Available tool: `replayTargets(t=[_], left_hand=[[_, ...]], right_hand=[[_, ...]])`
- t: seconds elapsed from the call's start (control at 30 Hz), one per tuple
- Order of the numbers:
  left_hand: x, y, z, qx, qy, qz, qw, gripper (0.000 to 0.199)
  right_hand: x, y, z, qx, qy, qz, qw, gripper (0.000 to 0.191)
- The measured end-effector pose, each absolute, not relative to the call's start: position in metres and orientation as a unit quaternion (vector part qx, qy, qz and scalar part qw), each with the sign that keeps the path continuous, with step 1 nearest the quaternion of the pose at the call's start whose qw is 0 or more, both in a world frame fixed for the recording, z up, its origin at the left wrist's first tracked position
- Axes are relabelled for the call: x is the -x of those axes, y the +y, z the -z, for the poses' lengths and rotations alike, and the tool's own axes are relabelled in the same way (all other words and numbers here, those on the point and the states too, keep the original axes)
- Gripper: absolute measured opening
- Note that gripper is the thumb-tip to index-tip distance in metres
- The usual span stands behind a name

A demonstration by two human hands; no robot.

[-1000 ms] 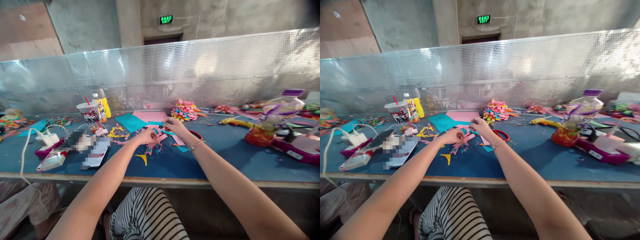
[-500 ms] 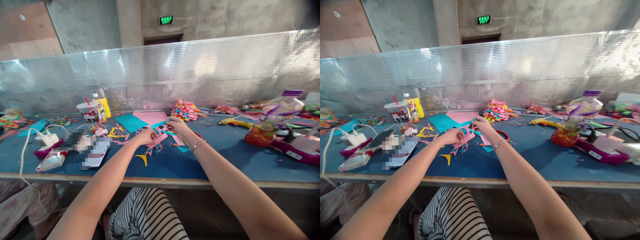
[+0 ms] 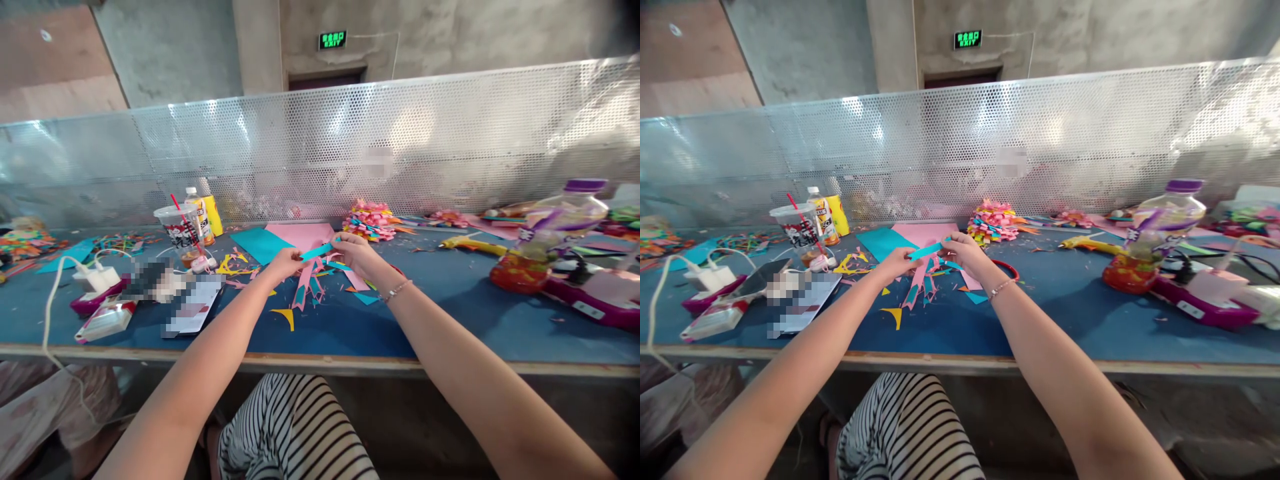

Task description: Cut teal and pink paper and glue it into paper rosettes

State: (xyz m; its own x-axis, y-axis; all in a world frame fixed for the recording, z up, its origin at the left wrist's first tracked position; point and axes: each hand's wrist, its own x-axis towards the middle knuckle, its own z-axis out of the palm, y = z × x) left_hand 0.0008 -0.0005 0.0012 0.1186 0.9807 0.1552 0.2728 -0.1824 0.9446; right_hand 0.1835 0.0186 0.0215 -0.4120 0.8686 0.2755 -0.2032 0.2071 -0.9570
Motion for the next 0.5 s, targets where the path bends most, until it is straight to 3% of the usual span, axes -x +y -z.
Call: replayTargets(t=[0.23,0.5], left_hand=[[-0.0028,-0.0057,-0.0064,-0.593,0.487,-0.461,0.446,0.018],[-0.0039,0.0022,0.0016,-0.619,0.487,-0.427,0.444,0.016]], right_hand=[[-0.1786,0.0136,-0.0174,0.253,-0.692,-0.542,0.404,0.019],[-0.1740,0.0156,-0.0148,0.306,-0.799,-0.342,0.388,0.013]])
